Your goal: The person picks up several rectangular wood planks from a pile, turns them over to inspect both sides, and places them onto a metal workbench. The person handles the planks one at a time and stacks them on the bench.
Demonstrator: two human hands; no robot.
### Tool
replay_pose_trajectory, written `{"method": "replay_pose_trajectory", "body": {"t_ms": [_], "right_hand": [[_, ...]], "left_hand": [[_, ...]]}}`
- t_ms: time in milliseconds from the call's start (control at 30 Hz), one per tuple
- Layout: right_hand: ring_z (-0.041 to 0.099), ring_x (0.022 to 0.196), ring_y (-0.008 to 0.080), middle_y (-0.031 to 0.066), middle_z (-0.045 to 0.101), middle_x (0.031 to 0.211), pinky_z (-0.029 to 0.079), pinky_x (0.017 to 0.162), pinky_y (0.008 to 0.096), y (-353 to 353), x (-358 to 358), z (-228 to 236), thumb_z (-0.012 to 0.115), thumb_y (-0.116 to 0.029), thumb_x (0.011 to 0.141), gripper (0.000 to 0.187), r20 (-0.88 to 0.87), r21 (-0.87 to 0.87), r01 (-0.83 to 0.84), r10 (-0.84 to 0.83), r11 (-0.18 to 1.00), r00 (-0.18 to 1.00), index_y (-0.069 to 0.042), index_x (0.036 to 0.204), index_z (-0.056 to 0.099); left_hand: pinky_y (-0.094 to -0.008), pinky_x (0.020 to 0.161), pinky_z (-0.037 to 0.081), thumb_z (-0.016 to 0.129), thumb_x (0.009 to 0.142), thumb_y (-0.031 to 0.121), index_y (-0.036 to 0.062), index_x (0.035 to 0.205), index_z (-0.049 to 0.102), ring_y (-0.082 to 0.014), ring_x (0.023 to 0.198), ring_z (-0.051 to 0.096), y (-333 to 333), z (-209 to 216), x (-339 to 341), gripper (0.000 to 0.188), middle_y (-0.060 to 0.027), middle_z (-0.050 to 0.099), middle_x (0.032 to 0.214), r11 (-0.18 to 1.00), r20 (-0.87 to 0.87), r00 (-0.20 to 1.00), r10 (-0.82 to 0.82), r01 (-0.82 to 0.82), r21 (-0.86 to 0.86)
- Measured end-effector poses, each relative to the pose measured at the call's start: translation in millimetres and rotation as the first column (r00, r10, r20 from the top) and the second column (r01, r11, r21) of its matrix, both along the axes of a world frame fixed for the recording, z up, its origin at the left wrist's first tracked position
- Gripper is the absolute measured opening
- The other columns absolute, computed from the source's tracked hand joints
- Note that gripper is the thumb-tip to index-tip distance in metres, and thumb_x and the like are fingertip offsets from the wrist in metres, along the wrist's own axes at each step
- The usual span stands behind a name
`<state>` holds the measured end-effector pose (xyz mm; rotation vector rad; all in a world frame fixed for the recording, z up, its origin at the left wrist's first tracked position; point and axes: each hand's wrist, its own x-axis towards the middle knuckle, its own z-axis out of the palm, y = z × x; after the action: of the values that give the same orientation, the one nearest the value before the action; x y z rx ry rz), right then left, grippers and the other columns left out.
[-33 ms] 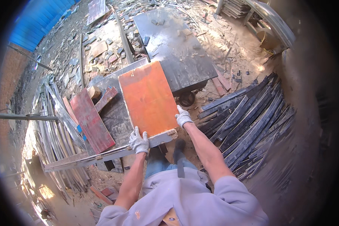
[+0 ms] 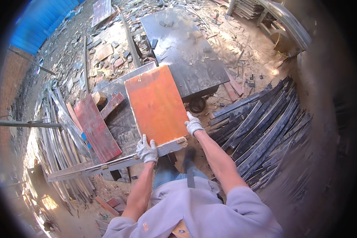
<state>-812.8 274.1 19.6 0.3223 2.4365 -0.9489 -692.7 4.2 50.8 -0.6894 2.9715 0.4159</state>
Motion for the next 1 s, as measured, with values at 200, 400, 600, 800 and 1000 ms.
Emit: {"method": "replay_pose_trajectory", "body": {"t_ms": [200, 400, 600, 800, 1000], "right_hand": [[0.057, 0.140, 0.0385, 0.0252, 0.059, 0.151, 0.048, 0.113, 0.0432, 5, -5, -7, 0.068, -0.013, 0.098, 0.069, 0.106, -0.086, 0.052, -0.043, 0.995, 0.993, -0.013, 0.163, 0.044], [0.063, 0.129, 0.0414, 0.0274, 0.064, 0.141, 0.051, 0.105, 0.0475, 1, -4, -1, 0.071, -0.020, 0.097, 0.066, 0.037, -0.003, -0.039, 0.039, 0.999, 0.999, -0.010, 0.159, 0.049], [0.062, 0.116, 0.0432, 0.0264, 0.062, 0.124, 0.051, 0.101, 0.0510, 2, 14, 3, 0.074, -0.023, 0.094, 0.064, -0.131, 0.238, -0.203, 0.238, 0.950, 0.962, -0.005, 0.152, 0.054], [0.054, 0.120, 0.0429, 0.0246, 0.056, 0.125, 0.047, 0.105, 0.0509, 23, 28, -20, 0.074, -0.006, 0.083, 0.072, -0.333, 0.287, -0.405, 0.487, 0.868, 0.808, 0.003, 0.151, 0.050], [0.062, 0.101, 0.0429, 0.0230, 0.063, 0.106, 0.054, 0.085, 0.0505, 29, -8, -48, 0.063, 0.007, 0.077, 0.058, -0.551, 0.347, -0.448, 0.566, 0.824, 0.614, 0.006, 0.134, 0.060]], "left_hand": [[-0.0497, 0.099, 0.049, 0.069, 0.094, 0.034, 0.0151, 0.143, 0.068, -0.0334, 0.116, 0.062, 7, 1, -5, 0.052, -0.0147, 0.064, 0.121, 0.994, 0.027, 0.994, 0.104, -0.105, 0.017], [-0.0498, 0.095, 0.050, 0.068, 0.093, 0.029, 0.0160, 0.140, 0.071, -0.0330, 0.112, 0.063, -2, -14, -4, 0.049, -0.0140, 0.064, 0.116, 0.996, -0.013, 0.996, 0.092, -0.092, -0.007], [-0.0504, 0.094, 0.051, 0.066, 0.093, 0.027, 0.0169, 0.138, 0.073, -0.0334, 0.109, 0.063, -9, -19, -23, 0.046, -0.0143, 0.065, 0.115, 0.996, -0.028, 0.996, 0.083, -0.084, -0.040], [-0.0501, 0.094, 0.051, 0.065, 0.094, 0.028, 0.0172, 0.138, 0.073, -0.0330, 0.108, 0.064, -16, -19, -45, 0.046, -0.0147, 0.066, 0.114, 0.997, -0.029, 0.996, 0.079, -0.080, -0.018], [-0.0501, 0.092, 0.052, 0.065, 0.094, 0.025, 0.0149, 0.137, 0.074, -0.0336, 0.106, 0.065, -23, -25, -65, 0.045, -0.0150, 0.067, 0.111, 0.997, -0.084, 0.994, 0.076, -0.078, -0.026]]}}
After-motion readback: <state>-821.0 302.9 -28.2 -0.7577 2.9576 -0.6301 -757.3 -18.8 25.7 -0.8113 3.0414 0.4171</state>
